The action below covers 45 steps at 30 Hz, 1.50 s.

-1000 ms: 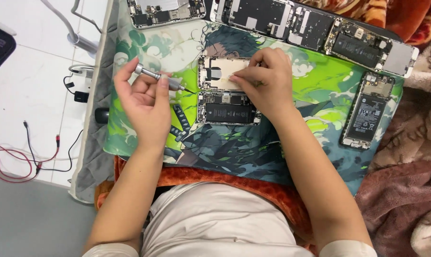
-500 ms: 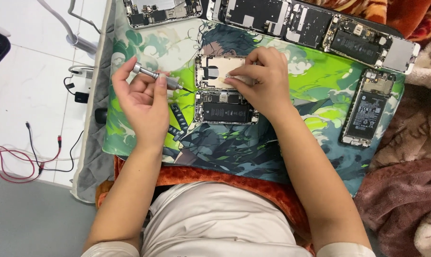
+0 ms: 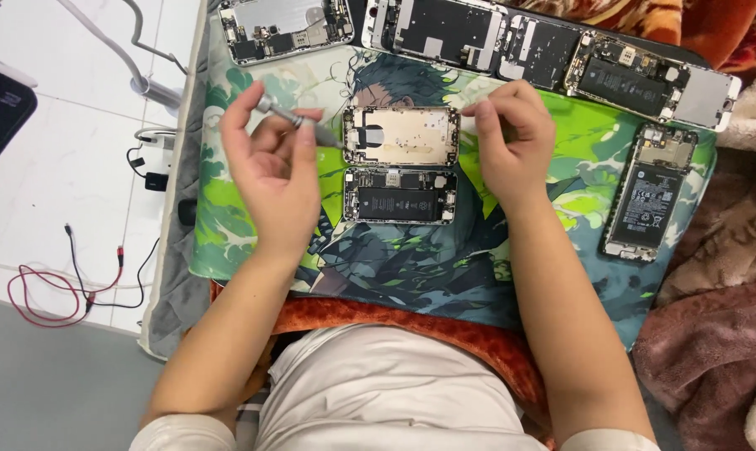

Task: Disassembling and assembling internal components of a mobile phone using a precision screwdriver and manual manipulation.

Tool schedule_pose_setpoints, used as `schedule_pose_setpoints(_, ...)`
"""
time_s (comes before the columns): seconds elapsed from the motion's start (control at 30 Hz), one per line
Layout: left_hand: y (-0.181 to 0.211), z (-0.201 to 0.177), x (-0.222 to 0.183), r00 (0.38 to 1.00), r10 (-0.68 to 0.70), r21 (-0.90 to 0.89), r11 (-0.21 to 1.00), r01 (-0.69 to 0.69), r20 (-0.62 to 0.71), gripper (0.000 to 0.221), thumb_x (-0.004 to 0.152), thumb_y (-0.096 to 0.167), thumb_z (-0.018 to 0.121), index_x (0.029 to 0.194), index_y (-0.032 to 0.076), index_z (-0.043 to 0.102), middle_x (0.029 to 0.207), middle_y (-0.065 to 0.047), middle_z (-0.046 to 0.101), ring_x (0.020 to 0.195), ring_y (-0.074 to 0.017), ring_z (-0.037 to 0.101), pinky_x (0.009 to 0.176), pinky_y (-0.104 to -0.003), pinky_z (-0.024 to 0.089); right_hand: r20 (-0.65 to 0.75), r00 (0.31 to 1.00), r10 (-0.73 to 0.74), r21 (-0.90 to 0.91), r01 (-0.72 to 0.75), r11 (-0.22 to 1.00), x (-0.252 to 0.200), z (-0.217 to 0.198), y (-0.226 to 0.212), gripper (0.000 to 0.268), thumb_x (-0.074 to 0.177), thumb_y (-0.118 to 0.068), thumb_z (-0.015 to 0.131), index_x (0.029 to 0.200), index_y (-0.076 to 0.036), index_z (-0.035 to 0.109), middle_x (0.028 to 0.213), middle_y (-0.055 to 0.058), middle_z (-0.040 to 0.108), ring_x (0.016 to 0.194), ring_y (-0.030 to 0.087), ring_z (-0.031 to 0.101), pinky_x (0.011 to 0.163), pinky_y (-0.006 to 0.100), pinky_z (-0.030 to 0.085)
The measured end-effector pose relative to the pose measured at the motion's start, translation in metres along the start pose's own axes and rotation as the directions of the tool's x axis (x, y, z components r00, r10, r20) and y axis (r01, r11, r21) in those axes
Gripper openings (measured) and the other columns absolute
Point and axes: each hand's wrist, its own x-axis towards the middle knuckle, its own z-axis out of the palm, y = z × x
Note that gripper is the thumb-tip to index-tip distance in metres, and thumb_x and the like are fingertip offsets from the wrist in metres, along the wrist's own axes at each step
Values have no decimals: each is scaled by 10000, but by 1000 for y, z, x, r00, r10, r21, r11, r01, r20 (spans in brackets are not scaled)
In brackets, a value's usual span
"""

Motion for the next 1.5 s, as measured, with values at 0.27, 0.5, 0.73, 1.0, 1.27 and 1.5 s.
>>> schedule_pose_setpoints(0.27, -7, 63, 49, 928, 149, 35, 985, -171, 343, 609, 1041, -131, 656, 1487, 206, 412, 1149, -59, 732, 919, -107, 696, 846, -226, 588, 95, 995, -9, 8, 8, 1000, 1, 1, -10, 130, 895, 67, 762, 1017, 44, 724, 927, 64, 561, 753, 136, 468, 669, 246, 396)
schedule_pose_setpoints(0.5, -17, 68, 45, 887, 174, 44, 976, -212, 429, 577, 987, -138, 686, 1448, 118, 452, 1273, -72, 678, 1188, -163, 730, 1018, -277, 644, 125, 992, 15, -67, -6, 998, 3, 4, -11, 122, 867, 106, 794, 959, 50, 735, 902, 75, 595, 725, 152, 512, 623, 255, 413)
schedule_pose_setpoints(0.73, -36, 67, 62, 949, 187, -95, 981, -168, 254, 291, 1011, -6, 681, 1293, 67, 671, 1154, -105, 779, 1015, -157, 781, 931, -288, 620, 77, 995, -66, -6, 66, 998, 4, -4, 19, 79, 897, 49, 815, 950, 9, 772, 855, 137, 676, 658, 200, 606, 618, 316, 466)
schedule_pose_setpoints(1.0, -45, 50, 68, 957, 11, -100, 995, 19, 290, 270, 958, 107, 775, 1222, 137, 727, 984, -16, 796, 903, -63, 753, 856, -248, 611, 91, 994, 55, 57, -60, 997, 1, -22, 48, 140, 922, 68, 869, 1000, 47, 755, 945, 167, 644, 818, 185, 585, 767, 297, 473)
schedule_pose_setpoints(1.27, -13, 32, 77, 899, 93, 41, 992, -123, 429, 231, 880, -2, 760, 1082, 110, 748, 913, -2, 720, 738, -71, 625, 653, -200, 519, 143, 963, 227, 88, -241, 966, -3, -22, 38, 157, 1216, -19, 501, 1118, 39, 610, 1122, 81, 609, 926, 125, 569, 879, 227, 485)
schedule_pose_setpoints(1.5, -13, 32, 80, 900, 122, 160, 966, -206, 419, 167, 866, 92, 763, 1031, 108, 748, 883, -12, 741, 726, -92, 676, 630, -210, 548, 128, 939, 319, 113, -334, 936, 2, -24, 19, 93, 984, 73, 690, 1019, -9, 664, 1125, 24, 628, 898, 54, 534, 781, 126, 427)
